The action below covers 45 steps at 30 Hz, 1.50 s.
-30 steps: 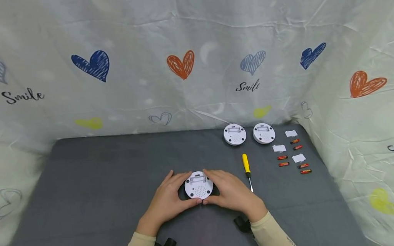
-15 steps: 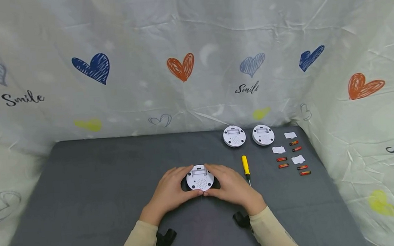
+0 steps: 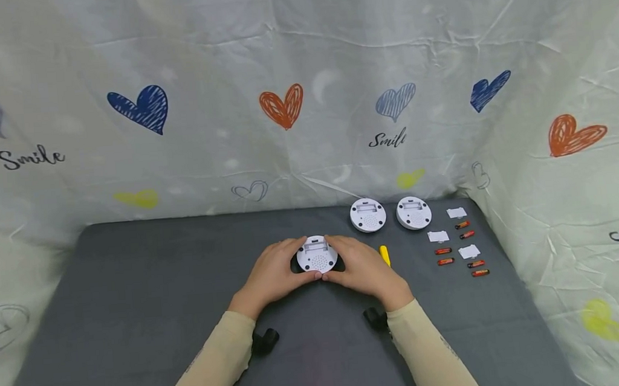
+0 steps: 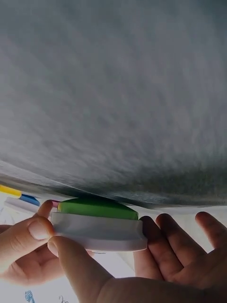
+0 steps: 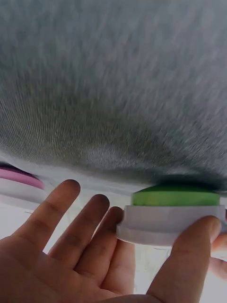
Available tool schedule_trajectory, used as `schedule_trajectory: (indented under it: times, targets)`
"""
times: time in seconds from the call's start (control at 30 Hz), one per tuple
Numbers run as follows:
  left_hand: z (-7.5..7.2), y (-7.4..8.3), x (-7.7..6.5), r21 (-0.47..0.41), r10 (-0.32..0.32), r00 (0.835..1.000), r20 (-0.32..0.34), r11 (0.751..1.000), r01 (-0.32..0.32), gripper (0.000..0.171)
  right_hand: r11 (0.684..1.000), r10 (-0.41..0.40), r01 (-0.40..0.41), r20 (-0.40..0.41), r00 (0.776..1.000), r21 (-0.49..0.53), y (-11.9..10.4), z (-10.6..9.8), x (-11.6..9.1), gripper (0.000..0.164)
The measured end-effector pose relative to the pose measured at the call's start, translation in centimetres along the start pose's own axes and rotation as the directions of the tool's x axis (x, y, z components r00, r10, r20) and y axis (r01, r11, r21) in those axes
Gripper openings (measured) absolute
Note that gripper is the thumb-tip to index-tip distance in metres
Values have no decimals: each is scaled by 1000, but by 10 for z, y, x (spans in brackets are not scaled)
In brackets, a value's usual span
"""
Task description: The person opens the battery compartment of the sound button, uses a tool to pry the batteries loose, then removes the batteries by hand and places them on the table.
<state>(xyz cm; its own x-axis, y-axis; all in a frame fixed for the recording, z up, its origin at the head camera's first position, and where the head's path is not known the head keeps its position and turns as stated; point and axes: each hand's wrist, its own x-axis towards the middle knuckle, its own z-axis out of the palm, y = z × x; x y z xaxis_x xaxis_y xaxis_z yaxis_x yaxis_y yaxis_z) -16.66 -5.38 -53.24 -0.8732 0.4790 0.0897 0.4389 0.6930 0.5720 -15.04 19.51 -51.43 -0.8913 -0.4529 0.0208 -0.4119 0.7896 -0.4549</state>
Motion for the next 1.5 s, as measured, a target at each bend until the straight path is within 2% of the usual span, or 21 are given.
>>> schedule_trajectory:
  times: [0.33, 0.67, 0.83, 1.17, 1.5]
  targets:
    - [-2, -10, 33, 18, 8, 1000, -9, 1000, -8, 93, 999, 20, -19, -23, 1000, 27, 9, -6, 25, 83]
    - [-4, -14, 54, 16, -27, 1000, 11, 1000, 27, 94, 997, 47, -45, -32, 998, 67, 18, -6, 42, 82]
    - [-5, -16, 63, 34, -34, 999, 24, 999, 33, 93, 997, 65, -64, -41, 997, 39, 20, -4, 48, 82]
    - [-9, -19, 75, 53, -27, 999, 16, 998, 26, 93, 993, 113, -115, -65, 991, -22, 17, -5, 59, 82]
    - [-9, -18, 76, 65, -39, 999, 33, 997, 37, 95, 990, 124, -127, -50, 991, -53, 14, -6, 59, 82]
